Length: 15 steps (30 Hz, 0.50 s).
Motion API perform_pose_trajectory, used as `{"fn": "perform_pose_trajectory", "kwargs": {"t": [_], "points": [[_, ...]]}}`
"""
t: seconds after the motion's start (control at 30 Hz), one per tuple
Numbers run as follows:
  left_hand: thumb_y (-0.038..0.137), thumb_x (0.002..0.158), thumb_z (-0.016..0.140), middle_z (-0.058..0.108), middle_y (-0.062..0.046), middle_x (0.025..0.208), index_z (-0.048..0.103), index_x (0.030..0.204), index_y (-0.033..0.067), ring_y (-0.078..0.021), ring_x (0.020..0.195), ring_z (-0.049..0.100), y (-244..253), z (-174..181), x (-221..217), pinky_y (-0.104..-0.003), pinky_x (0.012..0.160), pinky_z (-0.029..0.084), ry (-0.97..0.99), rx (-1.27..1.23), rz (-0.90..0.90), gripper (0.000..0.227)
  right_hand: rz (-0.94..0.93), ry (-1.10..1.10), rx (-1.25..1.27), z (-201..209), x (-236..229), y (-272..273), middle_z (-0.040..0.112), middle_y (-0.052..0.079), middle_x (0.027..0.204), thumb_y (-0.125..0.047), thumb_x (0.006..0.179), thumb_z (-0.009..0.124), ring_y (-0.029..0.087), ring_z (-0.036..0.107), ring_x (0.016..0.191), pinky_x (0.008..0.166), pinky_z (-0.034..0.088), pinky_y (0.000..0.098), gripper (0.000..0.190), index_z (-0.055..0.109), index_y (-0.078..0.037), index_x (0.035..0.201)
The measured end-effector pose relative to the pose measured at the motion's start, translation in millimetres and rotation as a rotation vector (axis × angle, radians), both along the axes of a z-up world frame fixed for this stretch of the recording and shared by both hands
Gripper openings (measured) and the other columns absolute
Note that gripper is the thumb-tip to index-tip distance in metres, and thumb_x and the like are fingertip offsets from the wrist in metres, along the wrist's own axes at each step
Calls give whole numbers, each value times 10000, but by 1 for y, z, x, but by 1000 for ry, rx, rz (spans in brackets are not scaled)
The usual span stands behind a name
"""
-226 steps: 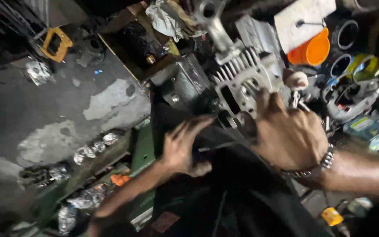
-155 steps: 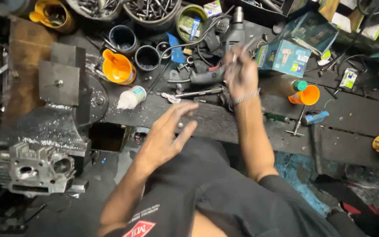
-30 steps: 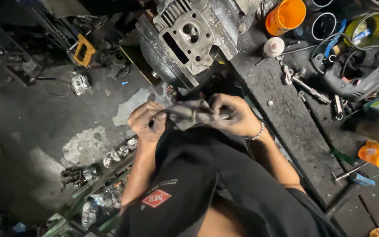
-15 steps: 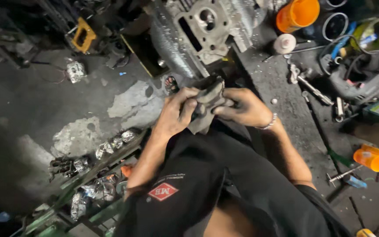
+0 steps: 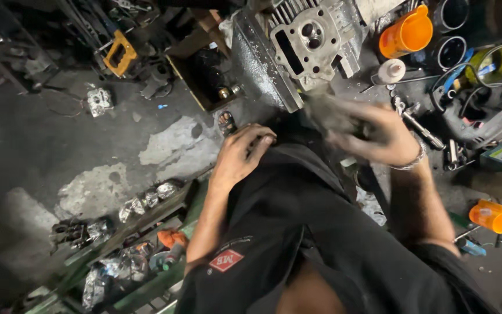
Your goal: The person cleans a metal engine casing with a rag, then uses a power drill to work on a bolt or hole on the casing. The person handles the casing and a rag, and uses a power drill.
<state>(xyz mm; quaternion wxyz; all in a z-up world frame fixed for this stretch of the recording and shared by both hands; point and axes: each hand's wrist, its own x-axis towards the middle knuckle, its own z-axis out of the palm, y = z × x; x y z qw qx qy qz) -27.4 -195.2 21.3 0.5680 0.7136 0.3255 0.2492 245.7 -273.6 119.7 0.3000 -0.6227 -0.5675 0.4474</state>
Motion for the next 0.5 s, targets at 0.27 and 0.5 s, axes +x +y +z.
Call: {"fn": "perform_pose_trajectory", "kwargs": {"t": [0.27,0.5], "points": [[269,1000,658,744,-88,1035,723,1061,98,-315,935,716,12,-14,-24,-410,811,566,134,80,-147,193,134,-1083,612,2,7,89,699,148,1125,-139,1025,787,271,700,915,691,569,361,312,706,-35,1308],[320,1001,653,737,-111,1086,725,1096,113,-346,1012,699,30,-41,-59,-449,871,560,164,164,-143,239,312,-1454,-51,19,-48,113,667,212,1215,-153,923,659,300,691,996,671,576,363,369,664,-181,1291]]}}
